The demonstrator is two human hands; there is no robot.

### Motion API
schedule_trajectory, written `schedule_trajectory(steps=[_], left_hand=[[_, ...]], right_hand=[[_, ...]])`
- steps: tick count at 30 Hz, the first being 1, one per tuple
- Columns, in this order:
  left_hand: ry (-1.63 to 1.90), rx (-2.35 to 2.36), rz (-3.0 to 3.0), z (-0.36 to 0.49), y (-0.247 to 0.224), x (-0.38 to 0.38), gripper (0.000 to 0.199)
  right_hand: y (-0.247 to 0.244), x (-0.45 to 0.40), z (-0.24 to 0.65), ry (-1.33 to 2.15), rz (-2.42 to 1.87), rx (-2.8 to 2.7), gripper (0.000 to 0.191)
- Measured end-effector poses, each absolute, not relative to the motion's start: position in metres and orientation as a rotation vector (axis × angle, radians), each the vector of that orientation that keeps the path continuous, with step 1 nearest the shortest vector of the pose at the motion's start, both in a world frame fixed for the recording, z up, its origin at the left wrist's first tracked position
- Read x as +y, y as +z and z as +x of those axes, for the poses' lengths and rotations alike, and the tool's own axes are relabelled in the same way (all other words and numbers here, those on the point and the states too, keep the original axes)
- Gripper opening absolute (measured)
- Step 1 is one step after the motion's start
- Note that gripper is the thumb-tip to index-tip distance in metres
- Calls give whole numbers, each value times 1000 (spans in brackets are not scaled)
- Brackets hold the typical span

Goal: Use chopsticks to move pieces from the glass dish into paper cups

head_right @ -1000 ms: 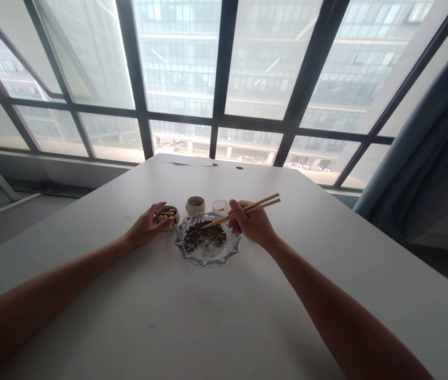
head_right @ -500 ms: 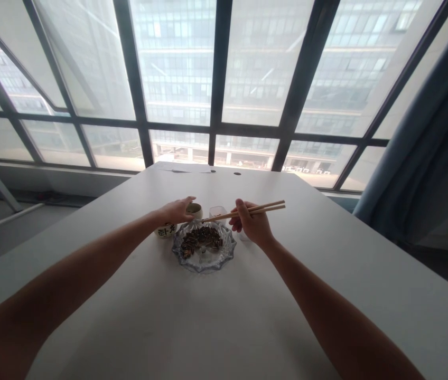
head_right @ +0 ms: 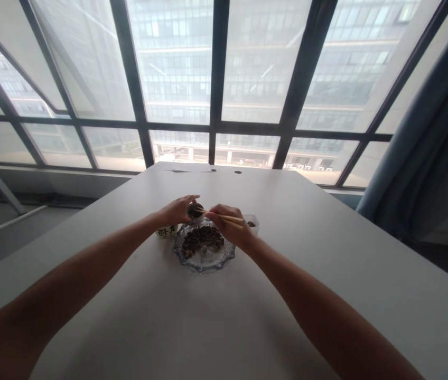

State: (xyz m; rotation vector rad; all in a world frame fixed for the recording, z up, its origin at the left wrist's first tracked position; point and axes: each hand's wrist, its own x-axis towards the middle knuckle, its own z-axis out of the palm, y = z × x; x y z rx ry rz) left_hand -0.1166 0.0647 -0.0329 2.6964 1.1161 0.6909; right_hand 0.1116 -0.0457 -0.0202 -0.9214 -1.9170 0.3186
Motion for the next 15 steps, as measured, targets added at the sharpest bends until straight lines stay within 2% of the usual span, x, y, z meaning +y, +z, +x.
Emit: schedule_trajectory(steps=[3, 9, 15], left_hand=[[693, 1116, 2674, -117, -35, 67, 89], [642, 1183, 2609, -118, -37, 72, 82], [558, 1254, 2538, -120, -33, 66, 78]], right_hand=[[-15, -33, 108, 393, -1015, -1867, 52], [8, -49, 123, 368, -1101, -1678, 60], [19, -63, 130, 371, -1213, -1825, 64]])
